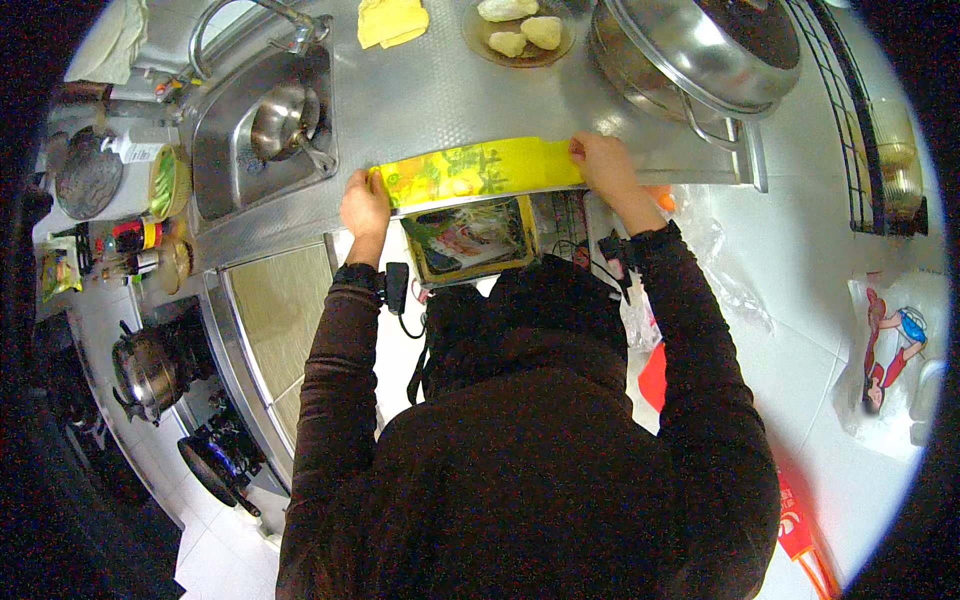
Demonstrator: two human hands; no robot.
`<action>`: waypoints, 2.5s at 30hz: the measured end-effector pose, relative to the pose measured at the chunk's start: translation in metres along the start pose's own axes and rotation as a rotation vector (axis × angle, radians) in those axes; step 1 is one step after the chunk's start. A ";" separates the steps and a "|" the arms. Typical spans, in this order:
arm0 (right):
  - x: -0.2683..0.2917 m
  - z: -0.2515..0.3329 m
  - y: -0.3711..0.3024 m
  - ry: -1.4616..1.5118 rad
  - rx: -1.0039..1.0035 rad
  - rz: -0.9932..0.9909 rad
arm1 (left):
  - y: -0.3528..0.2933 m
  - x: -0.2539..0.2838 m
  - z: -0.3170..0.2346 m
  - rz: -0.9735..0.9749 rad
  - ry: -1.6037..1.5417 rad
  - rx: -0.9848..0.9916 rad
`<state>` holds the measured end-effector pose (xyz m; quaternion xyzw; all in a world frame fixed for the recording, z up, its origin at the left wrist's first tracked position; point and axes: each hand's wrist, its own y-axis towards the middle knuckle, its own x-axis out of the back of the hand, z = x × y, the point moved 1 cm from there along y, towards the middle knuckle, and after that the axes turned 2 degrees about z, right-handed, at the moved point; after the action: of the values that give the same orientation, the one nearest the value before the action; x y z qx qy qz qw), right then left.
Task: The person folds a yellow paper wrapper around a rectangular food container, then moves to the stove and stirs noodles boiling in a pan with chopsticks. The person returns to the counter and wraps the container again with clear plastic film.
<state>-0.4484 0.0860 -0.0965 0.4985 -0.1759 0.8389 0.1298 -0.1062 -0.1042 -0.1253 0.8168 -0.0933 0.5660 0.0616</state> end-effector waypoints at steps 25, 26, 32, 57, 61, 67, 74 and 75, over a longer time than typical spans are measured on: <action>-0.124 0.212 0.008 -0.049 0.590 -0.123 | 0.002 -0.005 0.003 -0.058 0.025 -0.025; -0.125 0.209 0.008 -0.026 0.622 -0.185 | 0.002 -0.006 0.005 -0.061 0.036 -0.034; -0.111 0.177 0.004 -0.085 0.557 -0.148 | 0.006 -0.011 0.014 -0.054 0.061 -0.024; -0.064 0.070 -0.012 -0.246 0.351 -0.183 | -0.052 -0.030 -0.124 0.133 0.054 -0.749; -0.063 0.068 -0.011 -0.248 0.343 -0.139 | -0.040 -0.031 -0.069 0.200 0.170 -0.546; -0.060 0.068 -0.009 -0.219 0.354 -0.147 | -0.025 -0.006 0.008 0.115 0.209 -0.354; -0.039 0.066 -0.006 0.221 0.347 -0.335 | -0.016 0.012 -0.010 -0.049 0.184 -0.531; -0.033 0.064 -0.003 0.202 0.363 -0.378 | -0.014 0.011 -0.019 -0.060 0.168 -0.585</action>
<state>-0.3813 0.0600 -0.0975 0.4515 0.0872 0.8629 0.2095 -0.1170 -0.0879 -0.1085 0.7170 -0.2228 0.5787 0.3183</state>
